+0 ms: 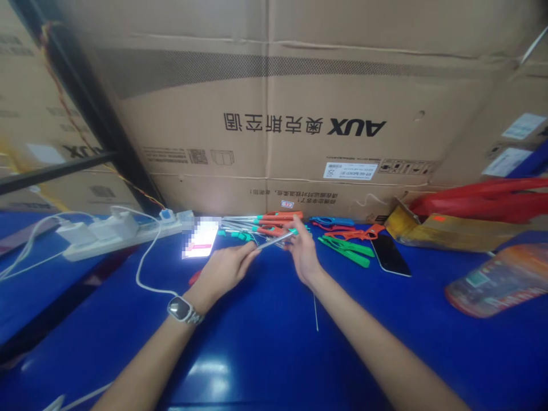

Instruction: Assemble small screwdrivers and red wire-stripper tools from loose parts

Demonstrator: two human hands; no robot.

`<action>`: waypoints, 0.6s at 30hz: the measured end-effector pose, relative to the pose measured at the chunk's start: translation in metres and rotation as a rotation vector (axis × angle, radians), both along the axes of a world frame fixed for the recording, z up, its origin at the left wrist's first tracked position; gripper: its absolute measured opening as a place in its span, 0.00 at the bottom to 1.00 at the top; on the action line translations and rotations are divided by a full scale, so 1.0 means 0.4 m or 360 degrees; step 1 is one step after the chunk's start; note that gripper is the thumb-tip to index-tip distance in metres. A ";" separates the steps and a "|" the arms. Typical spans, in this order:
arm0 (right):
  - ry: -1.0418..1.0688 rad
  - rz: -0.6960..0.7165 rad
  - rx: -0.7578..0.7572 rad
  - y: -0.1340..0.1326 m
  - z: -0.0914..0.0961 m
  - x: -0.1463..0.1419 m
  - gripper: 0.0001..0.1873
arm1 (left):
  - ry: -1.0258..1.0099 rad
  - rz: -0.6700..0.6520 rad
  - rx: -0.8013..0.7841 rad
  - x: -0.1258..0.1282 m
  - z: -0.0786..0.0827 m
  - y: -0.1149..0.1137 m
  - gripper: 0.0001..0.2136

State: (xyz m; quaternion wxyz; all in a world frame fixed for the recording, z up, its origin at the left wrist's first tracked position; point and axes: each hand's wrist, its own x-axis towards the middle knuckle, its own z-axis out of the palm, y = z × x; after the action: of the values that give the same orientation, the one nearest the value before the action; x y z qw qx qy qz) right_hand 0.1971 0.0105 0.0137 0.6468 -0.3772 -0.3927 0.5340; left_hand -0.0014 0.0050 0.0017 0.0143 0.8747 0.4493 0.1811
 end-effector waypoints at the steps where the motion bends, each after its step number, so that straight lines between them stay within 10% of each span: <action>1: -0.0069 -0.0018 0.0121 -0.002 -0.003 0.021 0.21 | -0.0018 -0.0005 -0.0003 -0.005 0.002 0.003 0.17; 6: -0.0829 0.0234 0.0333 -0.011 0.008 0.108 0.21 | -0.0039 -0.0073 -0.0033 -0.008 0.007 0.001 0.16; 18: -0.1233 0.0560 0.0131 -0.003 0.020 0.127 0.35 | 0.0152 -0.0072 0.0041 0.009 0.008 -0.009 0.18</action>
State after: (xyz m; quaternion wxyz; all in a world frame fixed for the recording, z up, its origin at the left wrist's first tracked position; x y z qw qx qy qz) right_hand 0.2477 0.0093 0.0216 0.3652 -0.4510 -0.6860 0.4388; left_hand 0.0021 0.0015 0.0050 -0.0144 0.8924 0.4272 0.1444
